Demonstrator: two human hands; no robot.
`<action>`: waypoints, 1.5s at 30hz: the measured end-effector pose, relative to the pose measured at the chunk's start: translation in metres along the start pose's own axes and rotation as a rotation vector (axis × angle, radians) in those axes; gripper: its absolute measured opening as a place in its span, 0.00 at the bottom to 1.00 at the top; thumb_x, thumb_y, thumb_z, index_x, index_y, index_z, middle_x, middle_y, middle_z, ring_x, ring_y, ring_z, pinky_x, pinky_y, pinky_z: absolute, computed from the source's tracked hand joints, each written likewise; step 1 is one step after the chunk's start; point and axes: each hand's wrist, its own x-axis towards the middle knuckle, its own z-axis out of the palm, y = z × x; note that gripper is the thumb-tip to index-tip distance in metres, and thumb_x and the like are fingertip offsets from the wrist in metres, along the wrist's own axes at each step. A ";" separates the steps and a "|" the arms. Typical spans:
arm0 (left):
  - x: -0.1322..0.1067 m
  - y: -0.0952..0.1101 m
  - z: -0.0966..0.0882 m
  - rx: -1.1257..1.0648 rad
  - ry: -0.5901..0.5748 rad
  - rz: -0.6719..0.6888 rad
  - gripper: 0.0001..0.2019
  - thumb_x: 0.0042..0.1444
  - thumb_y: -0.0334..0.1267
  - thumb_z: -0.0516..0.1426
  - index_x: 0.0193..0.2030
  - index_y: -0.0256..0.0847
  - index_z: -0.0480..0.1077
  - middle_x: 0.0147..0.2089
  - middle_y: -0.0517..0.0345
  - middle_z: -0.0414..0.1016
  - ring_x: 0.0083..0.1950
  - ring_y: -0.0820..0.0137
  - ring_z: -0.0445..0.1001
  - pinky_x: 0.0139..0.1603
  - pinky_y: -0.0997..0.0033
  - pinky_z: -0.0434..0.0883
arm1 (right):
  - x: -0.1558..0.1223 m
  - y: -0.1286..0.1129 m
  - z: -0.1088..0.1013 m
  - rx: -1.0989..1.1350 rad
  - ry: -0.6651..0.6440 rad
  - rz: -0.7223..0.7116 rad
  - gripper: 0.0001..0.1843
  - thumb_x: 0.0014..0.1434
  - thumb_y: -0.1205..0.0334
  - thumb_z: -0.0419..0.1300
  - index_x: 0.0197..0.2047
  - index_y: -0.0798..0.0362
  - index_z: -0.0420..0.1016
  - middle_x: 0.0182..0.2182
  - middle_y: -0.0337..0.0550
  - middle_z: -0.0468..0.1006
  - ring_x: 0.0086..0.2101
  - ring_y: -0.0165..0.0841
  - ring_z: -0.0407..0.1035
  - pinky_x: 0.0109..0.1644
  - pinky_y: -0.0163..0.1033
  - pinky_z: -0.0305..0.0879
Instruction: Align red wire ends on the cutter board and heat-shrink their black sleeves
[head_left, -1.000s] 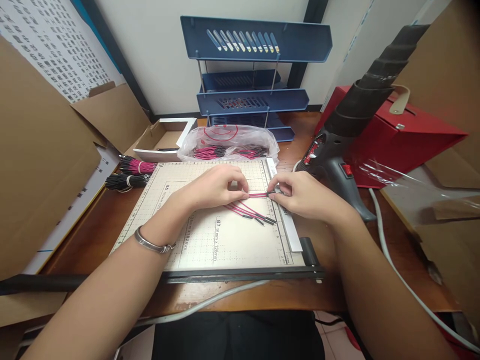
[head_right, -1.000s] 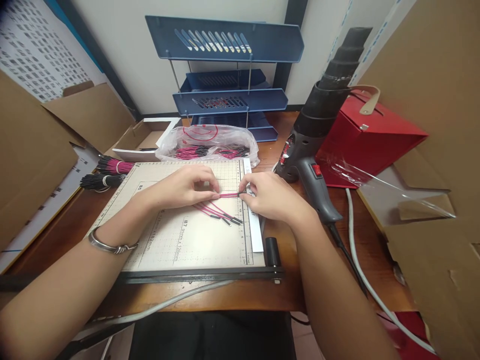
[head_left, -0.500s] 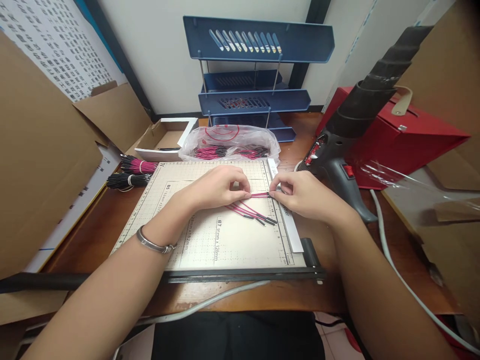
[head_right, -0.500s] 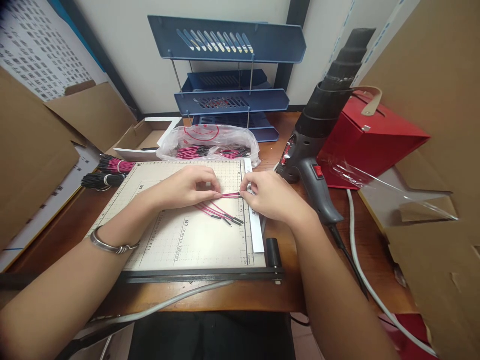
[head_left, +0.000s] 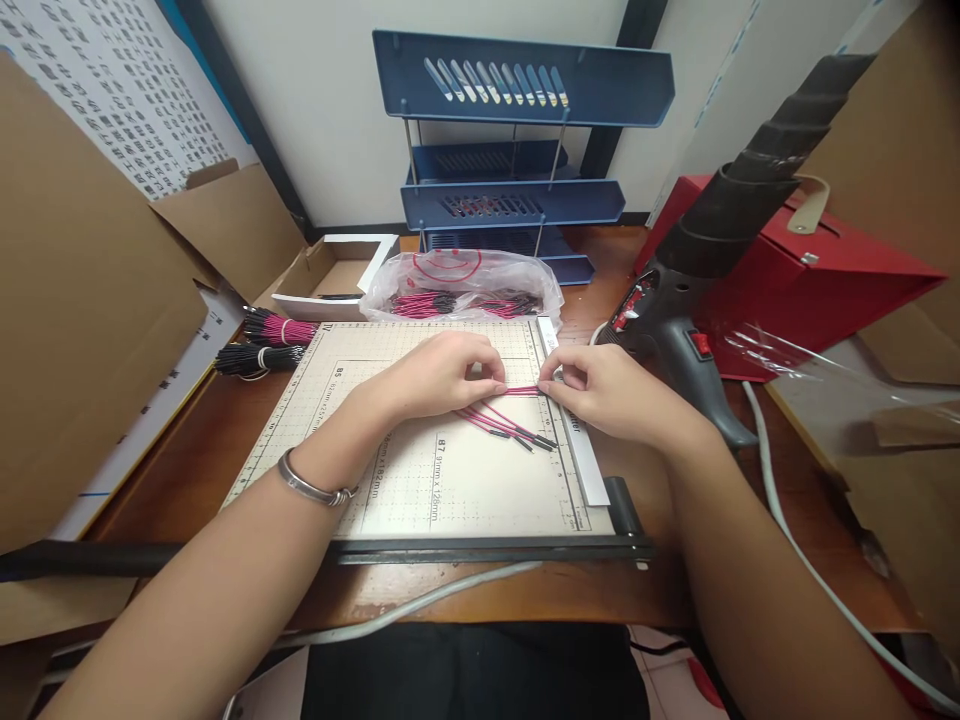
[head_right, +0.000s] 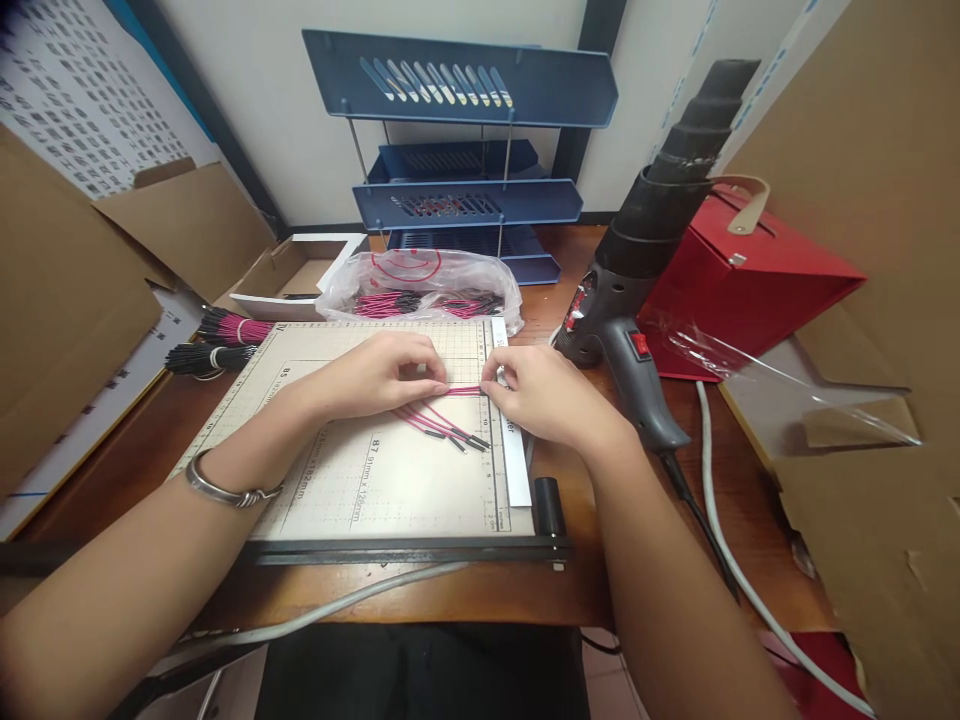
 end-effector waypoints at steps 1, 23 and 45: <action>0.000 0.000 0.001 -0.001 0.002 -0.001 0.04 0.62 0.34 0.61 0.38 0.39 0.79 0.38 0.57 0.80 0.39 0.68 0.74 0.42 0.69 0.66 | 0.000 0.000 0.000 0.000 0.002 -0.002 0.09 0.60 0.59 0.58 0.38 0.51 0.80 0.23 0.36 0.66 0.26 0.28 0.58 0.34 0.36 0.51; -0.001 0.012 0.001 -0.106 -0.095 0.086 0.05 0.58 0.32 0.63 0.34 0.42 0.83 0.33 0.58 0.75 0.38 0.68 0.72 0.45 0.67 0.67 | -0.012 -0.014 -0.006 -0.048 -0.172 -0.100 0.09 0.56 0.62 0.59 0.31 0.49 0.82 0.18 0.33 0.62 0.21 0.26 0.51 0.29 0.37 0.46; 0.000 0.013 0.005 -0.002 -0.003 0.056 0.05 0.55 0.28 0.60 0.30 0.39 0.75 0.32 0.59 0.73 0.34 0.70 0.69 0.38 0.70 0.64 | -0.008 -0.010 -0.006 -0.152 0.003 -0.015 0.09 0.59 0.58 0.61 0.32 0.49 0.82 0.18 0.37 0.65 0.23 0.28 0.56 0.33 0.39 0.50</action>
